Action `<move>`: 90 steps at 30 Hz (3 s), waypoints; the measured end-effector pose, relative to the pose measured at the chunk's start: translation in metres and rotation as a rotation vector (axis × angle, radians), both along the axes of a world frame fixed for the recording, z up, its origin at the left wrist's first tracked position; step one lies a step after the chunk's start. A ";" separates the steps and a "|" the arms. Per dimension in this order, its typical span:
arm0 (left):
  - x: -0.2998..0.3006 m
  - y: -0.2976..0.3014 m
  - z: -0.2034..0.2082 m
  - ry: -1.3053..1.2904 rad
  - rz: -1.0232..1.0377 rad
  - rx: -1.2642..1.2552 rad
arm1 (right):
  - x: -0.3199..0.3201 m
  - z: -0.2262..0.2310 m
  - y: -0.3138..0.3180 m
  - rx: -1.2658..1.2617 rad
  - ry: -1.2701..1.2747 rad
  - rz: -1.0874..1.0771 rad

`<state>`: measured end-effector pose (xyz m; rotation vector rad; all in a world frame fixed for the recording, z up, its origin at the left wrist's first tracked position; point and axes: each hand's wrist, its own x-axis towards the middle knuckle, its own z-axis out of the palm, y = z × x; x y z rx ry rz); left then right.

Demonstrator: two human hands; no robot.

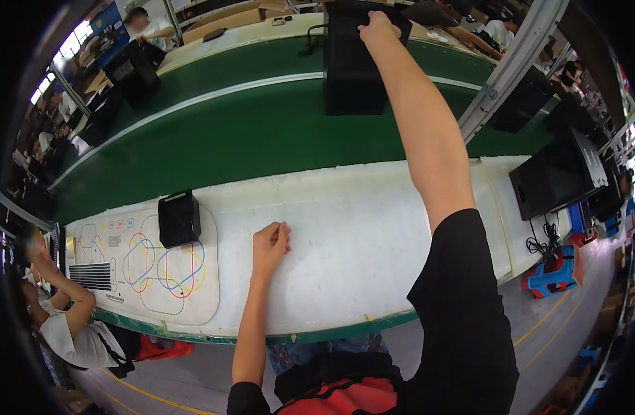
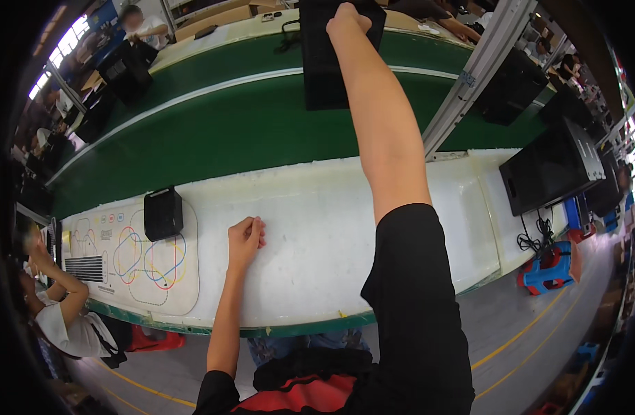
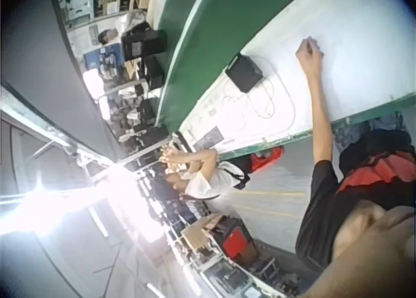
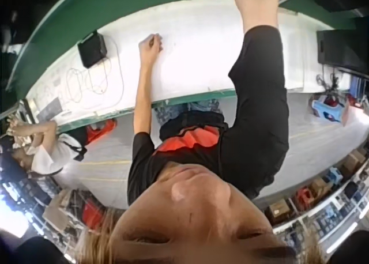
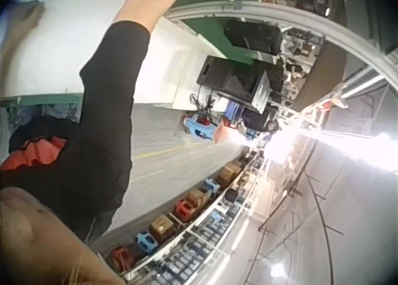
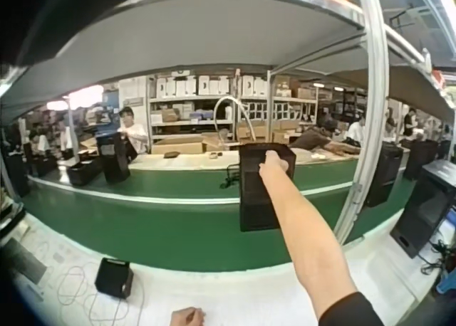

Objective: Attaching small plastic components and inspecting the housing of an electronic device on an assembly line.

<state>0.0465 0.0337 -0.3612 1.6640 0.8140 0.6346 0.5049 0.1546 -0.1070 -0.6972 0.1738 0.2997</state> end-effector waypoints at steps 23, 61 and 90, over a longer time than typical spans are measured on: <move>0.018 -0.014 -0.008 0.037 0.034 0.077 | 0.113 -0.012 -0.586 0.124 -0.529 -0.495; 0.007 -0.150 0.133 -0.683 -0.254 -0.695 | -0.393 -0.047 -0.384 -0.747 -0.863 0.043; -0.163 -0.048 0.051 0.121 0.121 -0.043 | -0.228 -0.096 -0.386 -0.638 -0.388 0.504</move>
